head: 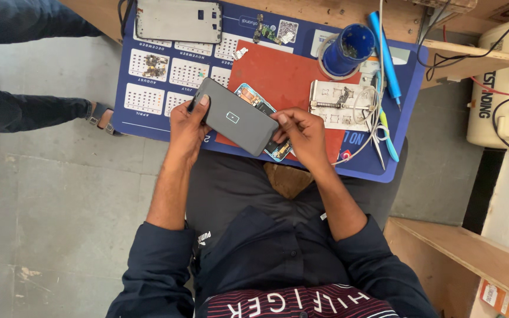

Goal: The person disassembles a smartphone, removes the battery, and uses a blue pen-like tool to clean the internal components. They then reassemble the phone, connect a charging cable, and test the device by turning it on and off.

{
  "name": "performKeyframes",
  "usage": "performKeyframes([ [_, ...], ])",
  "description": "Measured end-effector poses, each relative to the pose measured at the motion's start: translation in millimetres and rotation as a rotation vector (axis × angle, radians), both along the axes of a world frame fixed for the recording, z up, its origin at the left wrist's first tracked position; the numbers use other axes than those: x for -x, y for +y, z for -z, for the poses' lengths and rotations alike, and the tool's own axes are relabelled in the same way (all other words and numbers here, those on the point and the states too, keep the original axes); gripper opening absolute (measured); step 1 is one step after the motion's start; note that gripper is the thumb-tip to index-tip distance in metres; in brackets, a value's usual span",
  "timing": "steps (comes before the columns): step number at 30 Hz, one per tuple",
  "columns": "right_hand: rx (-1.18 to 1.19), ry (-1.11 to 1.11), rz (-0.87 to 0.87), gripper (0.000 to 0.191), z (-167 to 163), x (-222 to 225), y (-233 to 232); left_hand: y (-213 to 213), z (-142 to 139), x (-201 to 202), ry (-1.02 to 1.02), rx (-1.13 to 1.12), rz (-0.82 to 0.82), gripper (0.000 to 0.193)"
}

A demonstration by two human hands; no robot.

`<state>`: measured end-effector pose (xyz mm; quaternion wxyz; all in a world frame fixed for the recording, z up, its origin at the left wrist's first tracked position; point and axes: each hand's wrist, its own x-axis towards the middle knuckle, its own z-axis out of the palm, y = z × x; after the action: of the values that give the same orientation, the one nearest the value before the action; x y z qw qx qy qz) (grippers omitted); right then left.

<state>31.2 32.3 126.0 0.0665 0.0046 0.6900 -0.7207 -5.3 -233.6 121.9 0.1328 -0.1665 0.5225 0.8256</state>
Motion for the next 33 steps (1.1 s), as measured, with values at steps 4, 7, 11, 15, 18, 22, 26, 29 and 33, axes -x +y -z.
performKeyframes([
  [4,-0.076,0.105,0.046,0.028,-25.1,-3.9,6.5,1.0,-2.3,-0.6,0.007,0.013,0.008,0.034],
  [7,0.419,-0.022,-0.093,0.043,-50.5,-6.3,27.0,0.3,-3.6,-0.5,-0.014,-0.041,-0.004,0.033],
  [11,0.315,0.054,-0.051,0.044,-73.8,-16.8,48.9,0.4,-3.4,-0.3,-0.008,0.004,0.034,0.034],
  [15,-0.337,0.003,-0.015,0.035,-84.1,-31.0,52.0,2.9,-2.2,-0.2,-0.006,-0.014,-0.004,0.03],
  [18,-0.868,-0.002,-0.111,0.031,-87.4,-38.2,43.1,2.9,-1.2,0.0,-0.024,-0.03,-0.009,0.029],
  [22,-1.107,0.145,-0.068,0.03,-82.2,-44.1,19.4,0.4,1.4,1.5,-0.042,-0.106,-0.031,0.027],
  [26,-1.14,0.141,-0.064,0.018,-73.1,-50.2,8.9,0.0,5.5,1.4,-0.046,-0.13,-0.036,0.027],
  [29,-1.118,0.195,-0.057,0.013,-66.1,-52.0,11.2,-1.2,7.3,1.7,-0.05,-0.166,-0.028,0.027],
  [33,-0.844,0.126,0.001,0.015,-59.6,-55.7,25.9,-3.2,6.8,2.3,-0.078,-0.206,-0.039,0.028],
])
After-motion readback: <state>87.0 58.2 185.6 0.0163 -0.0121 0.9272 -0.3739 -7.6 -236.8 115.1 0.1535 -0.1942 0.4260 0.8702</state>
